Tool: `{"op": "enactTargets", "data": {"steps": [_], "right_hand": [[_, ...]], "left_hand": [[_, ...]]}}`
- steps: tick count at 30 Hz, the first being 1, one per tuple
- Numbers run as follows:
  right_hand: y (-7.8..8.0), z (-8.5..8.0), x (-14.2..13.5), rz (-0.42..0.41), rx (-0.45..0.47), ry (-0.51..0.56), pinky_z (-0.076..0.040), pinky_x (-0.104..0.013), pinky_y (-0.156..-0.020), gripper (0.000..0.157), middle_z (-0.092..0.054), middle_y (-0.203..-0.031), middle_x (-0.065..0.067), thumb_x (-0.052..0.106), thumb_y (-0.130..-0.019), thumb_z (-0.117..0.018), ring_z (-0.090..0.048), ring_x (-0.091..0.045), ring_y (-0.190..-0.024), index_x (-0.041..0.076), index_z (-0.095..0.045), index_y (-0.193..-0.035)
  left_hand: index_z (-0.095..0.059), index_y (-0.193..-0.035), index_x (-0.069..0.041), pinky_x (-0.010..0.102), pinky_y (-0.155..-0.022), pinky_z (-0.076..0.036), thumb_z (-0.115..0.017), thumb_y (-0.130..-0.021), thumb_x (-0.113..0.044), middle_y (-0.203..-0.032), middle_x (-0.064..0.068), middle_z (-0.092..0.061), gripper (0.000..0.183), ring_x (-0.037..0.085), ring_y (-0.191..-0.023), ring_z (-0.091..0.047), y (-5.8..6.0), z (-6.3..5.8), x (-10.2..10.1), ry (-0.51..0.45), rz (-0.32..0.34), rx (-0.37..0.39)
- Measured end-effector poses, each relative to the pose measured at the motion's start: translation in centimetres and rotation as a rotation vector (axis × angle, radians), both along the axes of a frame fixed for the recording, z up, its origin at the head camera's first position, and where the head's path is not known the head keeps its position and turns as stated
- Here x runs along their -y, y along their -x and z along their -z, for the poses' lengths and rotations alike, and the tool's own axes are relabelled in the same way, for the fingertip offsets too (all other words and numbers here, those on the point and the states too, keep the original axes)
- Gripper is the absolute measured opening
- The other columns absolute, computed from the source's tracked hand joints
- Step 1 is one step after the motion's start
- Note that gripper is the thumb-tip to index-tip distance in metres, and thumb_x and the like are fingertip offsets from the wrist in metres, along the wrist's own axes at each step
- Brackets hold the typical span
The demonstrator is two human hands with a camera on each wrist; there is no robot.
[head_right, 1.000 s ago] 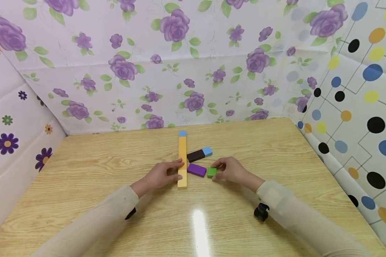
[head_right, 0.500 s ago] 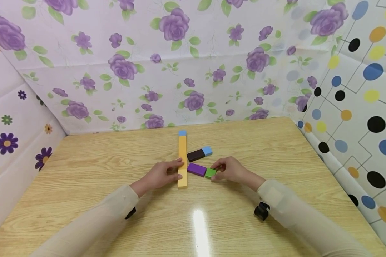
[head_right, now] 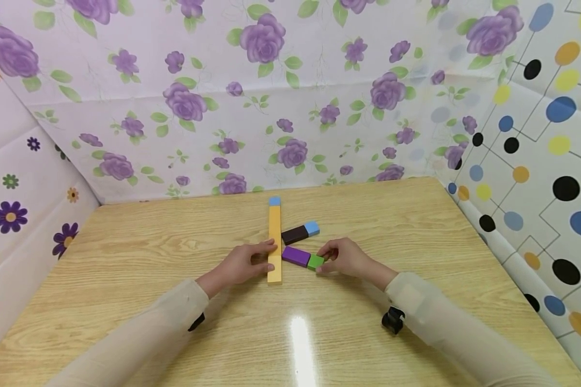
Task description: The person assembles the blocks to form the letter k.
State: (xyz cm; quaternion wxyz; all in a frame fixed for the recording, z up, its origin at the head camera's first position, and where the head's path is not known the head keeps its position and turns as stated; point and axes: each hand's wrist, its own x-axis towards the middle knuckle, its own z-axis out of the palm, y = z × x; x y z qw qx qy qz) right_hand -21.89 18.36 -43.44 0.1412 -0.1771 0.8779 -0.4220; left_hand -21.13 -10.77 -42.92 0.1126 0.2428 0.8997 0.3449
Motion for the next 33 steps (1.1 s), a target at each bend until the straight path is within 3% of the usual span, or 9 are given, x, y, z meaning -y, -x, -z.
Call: {"op": "enactTargets", "data": {"steps": [33], "right_hand": [[0.07,-0.25,0.08,-0.015,0.005,-0.006,-0.048,-0.033,-0.076,0.036,-0.067,-0.097,-0.004,0.019,-0.078,-0.082,-0.056,-0.017,-0.085,0.001,-0.068,-0.106]], "left_hand": [[-0.053,-0.136,-0.003,0.041,-0.113,-0.028,-0.068,-0.091,-0.020,-0.149,0.008,-0.041,0.050,0.028,-0.138,-0.034,-0.28,-0.23,0.04,-0.016,0.014,-0.018]]}}
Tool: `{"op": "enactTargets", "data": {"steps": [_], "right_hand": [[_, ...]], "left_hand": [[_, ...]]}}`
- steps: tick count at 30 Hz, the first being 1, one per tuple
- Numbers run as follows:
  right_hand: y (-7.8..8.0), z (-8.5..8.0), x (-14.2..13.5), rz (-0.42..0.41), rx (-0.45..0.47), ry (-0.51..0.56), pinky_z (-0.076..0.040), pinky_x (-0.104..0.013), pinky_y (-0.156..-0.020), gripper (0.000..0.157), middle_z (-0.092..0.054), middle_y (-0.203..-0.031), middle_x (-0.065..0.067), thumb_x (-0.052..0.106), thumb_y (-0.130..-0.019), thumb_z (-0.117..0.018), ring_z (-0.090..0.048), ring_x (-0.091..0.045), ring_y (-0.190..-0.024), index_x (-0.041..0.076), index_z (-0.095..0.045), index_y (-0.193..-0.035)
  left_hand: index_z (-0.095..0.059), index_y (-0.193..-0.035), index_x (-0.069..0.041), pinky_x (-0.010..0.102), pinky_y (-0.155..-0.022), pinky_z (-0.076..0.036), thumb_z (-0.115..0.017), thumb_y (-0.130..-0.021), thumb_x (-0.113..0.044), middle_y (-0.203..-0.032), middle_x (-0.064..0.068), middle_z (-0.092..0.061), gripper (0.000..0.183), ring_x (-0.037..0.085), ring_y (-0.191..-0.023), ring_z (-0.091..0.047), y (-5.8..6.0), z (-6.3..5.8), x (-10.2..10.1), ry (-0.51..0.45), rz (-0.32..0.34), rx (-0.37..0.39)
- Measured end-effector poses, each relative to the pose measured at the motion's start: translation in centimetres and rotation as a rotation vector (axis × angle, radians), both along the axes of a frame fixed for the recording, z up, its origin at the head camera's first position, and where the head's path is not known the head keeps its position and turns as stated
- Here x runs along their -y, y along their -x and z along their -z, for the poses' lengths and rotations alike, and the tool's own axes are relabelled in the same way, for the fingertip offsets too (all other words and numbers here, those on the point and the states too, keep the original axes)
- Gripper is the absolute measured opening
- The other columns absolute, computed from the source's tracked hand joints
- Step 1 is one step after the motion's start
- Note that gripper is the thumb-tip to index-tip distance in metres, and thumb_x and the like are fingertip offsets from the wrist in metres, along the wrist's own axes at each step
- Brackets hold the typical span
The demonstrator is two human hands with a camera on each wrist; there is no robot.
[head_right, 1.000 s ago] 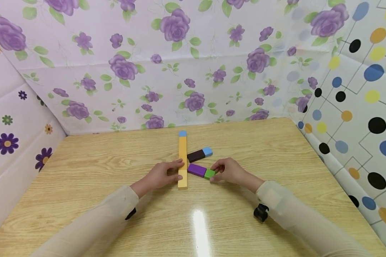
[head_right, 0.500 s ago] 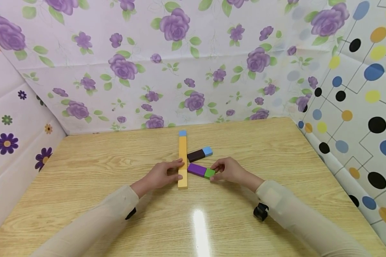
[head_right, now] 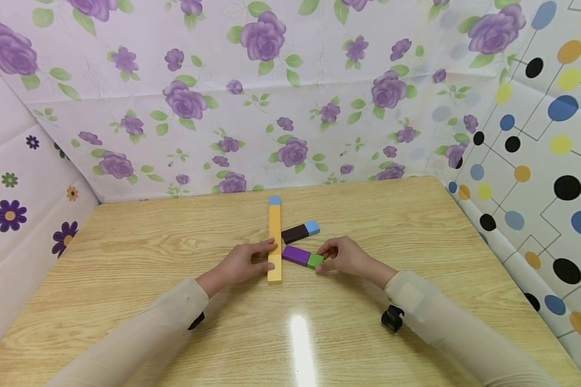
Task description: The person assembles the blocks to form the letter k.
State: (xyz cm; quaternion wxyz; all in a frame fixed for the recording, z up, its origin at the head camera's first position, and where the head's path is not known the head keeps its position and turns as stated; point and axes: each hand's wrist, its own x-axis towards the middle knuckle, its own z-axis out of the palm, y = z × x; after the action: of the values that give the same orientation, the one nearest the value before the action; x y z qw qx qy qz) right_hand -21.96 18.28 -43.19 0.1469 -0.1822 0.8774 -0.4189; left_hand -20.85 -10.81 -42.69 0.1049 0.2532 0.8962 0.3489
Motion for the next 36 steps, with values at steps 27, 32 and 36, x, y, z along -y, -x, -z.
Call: {"op": "enactTargets", "data": {"steps": [27,32,36], "right_hand": [[0.2,0.4,-1.1,0.035,-0.019,0.000,-0.049,-0.033,-0.079,0.036,-0.067,-0.101,-0.007,0.021,-0.083,-0.077,-0.058,-0.019,-0.089,0.002,-0.067,-0.112],[0.1,0.3,-1.4,0.054,-0.019,0.000,-0.050,-0.033,-0.080,0.035,-0.067,-0.102,-0.006,0.022,-0.084,-0.076,-0.059,-0.019,-0.091,0.005,-0.067,-0.113],[0.1,0.2,-1.5,0.064,-0.022,0.006,-0.050,-0.033,-0.078,0.034,-0.066,-0.100,-0.006,0.022,-0.086,-0.074,-0.058,-0.019,-0.089,0.004,-0.067,-0.114]], "left_hand": [[-0.051,-0.138,-0.004,0.041,-0.114,-0.027,-0.067,-0.092,-0.022,-0.150,0.007,-0.039,0.052,0.027,-0.140,-0.033,0.0,0.2,-0.1,0.055,-0.002,-0.035],[-0.052,-0.138,-0.004,0.041,-0.114,-0.028,-0.067,-0.092,-0.023,-0.151,0.007,-0.038,0.052,0.027,-0.140,-0.033,0.0,0.3,-0.1,0.069,-0.013,-0.035],[-0.052,-0.137,-0.004,0.041,-0.114,-0.027,-0.067,-0.091,-0.021,-0.151,0.008,-0.038,0.052,0.027,-0.140,-0.033,-0.2,0.3,-0.1,0.057,-0.015,-0.028]]}}
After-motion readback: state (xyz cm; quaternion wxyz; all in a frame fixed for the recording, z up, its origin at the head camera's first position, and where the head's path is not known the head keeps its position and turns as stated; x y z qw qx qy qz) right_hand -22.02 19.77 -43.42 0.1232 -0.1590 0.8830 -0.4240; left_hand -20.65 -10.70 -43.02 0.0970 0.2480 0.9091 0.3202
